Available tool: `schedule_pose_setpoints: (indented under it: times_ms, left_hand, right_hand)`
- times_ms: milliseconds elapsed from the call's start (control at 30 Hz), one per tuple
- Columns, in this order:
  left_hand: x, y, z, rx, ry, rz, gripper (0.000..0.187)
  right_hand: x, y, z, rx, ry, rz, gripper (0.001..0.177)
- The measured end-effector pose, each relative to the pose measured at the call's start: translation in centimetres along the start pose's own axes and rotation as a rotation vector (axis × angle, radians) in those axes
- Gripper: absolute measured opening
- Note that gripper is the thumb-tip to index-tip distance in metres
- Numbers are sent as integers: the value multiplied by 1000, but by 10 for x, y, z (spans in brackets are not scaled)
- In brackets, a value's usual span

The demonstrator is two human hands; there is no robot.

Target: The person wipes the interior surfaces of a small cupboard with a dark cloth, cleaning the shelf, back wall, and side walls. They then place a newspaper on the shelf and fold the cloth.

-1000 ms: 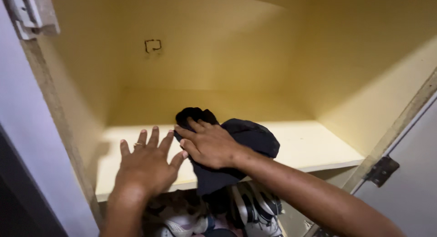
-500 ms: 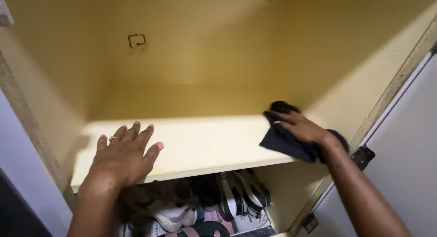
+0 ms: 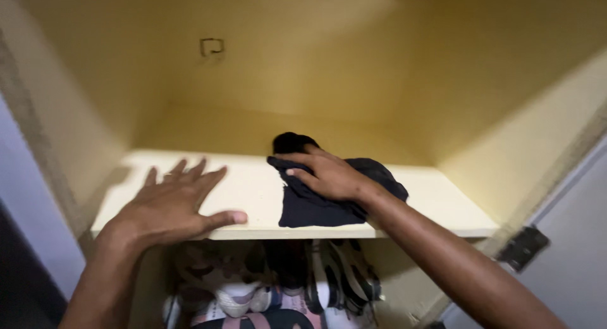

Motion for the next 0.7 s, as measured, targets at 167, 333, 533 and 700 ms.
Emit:
schedule_pose_setpoints:
  times_ms: [167,333,533,700]
  left_hand:
    - [-27,-15,-11,83,132,37,141]
    - [-33,-26,-24,29,106,103,123]
    - [-31,-21,-13,-26,200,81,123]
    - [-28,-15,-8,-30,306,-7,117]
  right_hand:
    - [67,7,-27,69,-257,110,56]
    - [118,24,-72,4,-121,169,58]
    - [155,33,-63,-21,-155,31,56]
    - [157,38,10,81,-187,107,63]
Point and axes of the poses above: each hand's wrist, its own x-axis towards the middle knuckle, its own y-axis out of the palm, z = x × y, the point moved 2 cm from there along x, towards the middle knuckle, and after that the axes turned 15 degrees about -y, right-handed, at the moved point
